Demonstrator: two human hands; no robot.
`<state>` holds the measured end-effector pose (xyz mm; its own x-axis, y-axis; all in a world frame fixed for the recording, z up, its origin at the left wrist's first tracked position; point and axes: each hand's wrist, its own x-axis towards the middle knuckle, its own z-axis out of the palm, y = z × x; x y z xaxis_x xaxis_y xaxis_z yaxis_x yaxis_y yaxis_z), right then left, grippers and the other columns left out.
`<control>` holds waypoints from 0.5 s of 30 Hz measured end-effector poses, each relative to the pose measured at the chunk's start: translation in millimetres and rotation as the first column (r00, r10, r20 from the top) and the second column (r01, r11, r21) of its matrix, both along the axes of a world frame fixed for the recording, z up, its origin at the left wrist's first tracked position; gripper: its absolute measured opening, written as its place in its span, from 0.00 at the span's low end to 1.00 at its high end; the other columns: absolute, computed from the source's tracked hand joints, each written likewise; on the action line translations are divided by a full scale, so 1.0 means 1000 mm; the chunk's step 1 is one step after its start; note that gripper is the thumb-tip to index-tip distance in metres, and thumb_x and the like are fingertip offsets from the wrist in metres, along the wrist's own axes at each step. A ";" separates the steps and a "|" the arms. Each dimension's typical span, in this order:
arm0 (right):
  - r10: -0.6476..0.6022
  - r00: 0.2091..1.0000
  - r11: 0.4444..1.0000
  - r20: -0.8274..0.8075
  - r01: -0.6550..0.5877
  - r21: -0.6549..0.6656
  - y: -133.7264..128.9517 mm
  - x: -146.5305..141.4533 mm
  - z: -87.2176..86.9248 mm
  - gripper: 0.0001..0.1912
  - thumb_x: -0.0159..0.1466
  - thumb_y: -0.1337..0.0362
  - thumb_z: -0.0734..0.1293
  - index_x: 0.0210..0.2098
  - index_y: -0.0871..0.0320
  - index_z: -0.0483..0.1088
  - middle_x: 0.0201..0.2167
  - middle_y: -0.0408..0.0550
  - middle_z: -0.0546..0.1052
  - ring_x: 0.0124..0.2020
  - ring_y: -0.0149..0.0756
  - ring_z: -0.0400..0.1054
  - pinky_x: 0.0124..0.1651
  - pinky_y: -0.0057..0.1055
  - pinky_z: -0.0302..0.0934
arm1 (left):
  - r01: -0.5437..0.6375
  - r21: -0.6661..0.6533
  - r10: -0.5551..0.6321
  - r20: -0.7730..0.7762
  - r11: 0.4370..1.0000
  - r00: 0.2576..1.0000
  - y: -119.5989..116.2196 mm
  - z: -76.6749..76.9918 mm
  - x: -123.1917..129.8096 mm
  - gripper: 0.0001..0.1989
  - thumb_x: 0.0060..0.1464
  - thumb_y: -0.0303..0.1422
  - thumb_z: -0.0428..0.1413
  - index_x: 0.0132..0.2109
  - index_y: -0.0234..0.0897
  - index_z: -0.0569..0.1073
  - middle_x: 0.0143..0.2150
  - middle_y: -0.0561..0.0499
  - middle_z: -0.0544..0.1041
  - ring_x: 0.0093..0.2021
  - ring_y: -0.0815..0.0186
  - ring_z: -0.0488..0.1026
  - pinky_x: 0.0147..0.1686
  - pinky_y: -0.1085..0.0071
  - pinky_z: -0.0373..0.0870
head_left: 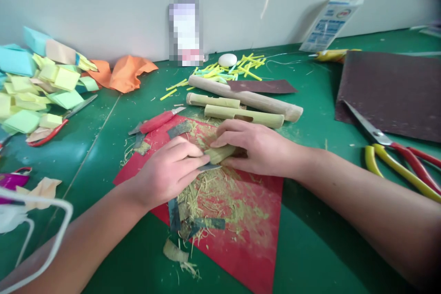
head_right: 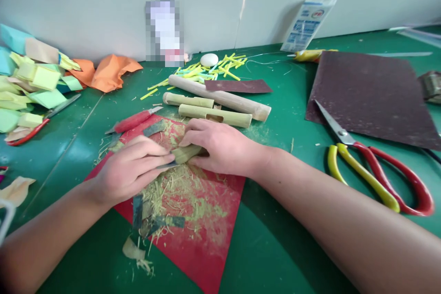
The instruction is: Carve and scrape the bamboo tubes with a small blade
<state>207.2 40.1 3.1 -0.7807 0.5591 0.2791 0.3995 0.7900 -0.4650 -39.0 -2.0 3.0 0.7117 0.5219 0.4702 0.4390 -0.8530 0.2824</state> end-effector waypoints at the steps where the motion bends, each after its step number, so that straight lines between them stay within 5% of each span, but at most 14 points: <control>1: -0.004 1.000 1.000 -0.005 0.004 -0.006 0.000 0.000 0.000 0.14 0.57 0.67 0.68 0.44 0.57 0.72 0.46 0.50 0.72 0.46 0.39 0.68 0.44 0.34 0.63 | 0.004 0.004 -0.004 0.015 1.000 1.000 0.001 0.000 0.002 0.11 0.60 0.25 0.54 0.50 0.32 0.74 0.42 0.45 0.76 0.44 0.63 0.71 0.44 0.65 0.72; 15: -0.017 1.000 0.998 -0.006 0.017 -0.053 0.003 0.000 0.002 0.15 0.59 0.64 0.69 0.46 0.55 0.74 0.41 0.48 0.73 0.41 0.36 0.69 0.41 0.32 0.62 | 0.008 0.045 -0.005 -0.050 0.999 0.999 -0.002 0.003 0.005 0.12 0.60 0.24 0.53 0.51 0.31 0.73 0.42 0.44 0.76 0.44 0.62 0.70 0.44 0.64 0.73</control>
<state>207.4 43.2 5.4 -0.7690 0.5866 0.2542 0.4096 0.7574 -0.5085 -33.9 -4.1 6.2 0.7381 0.4962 0.4572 0.4460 -0.8673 0.2213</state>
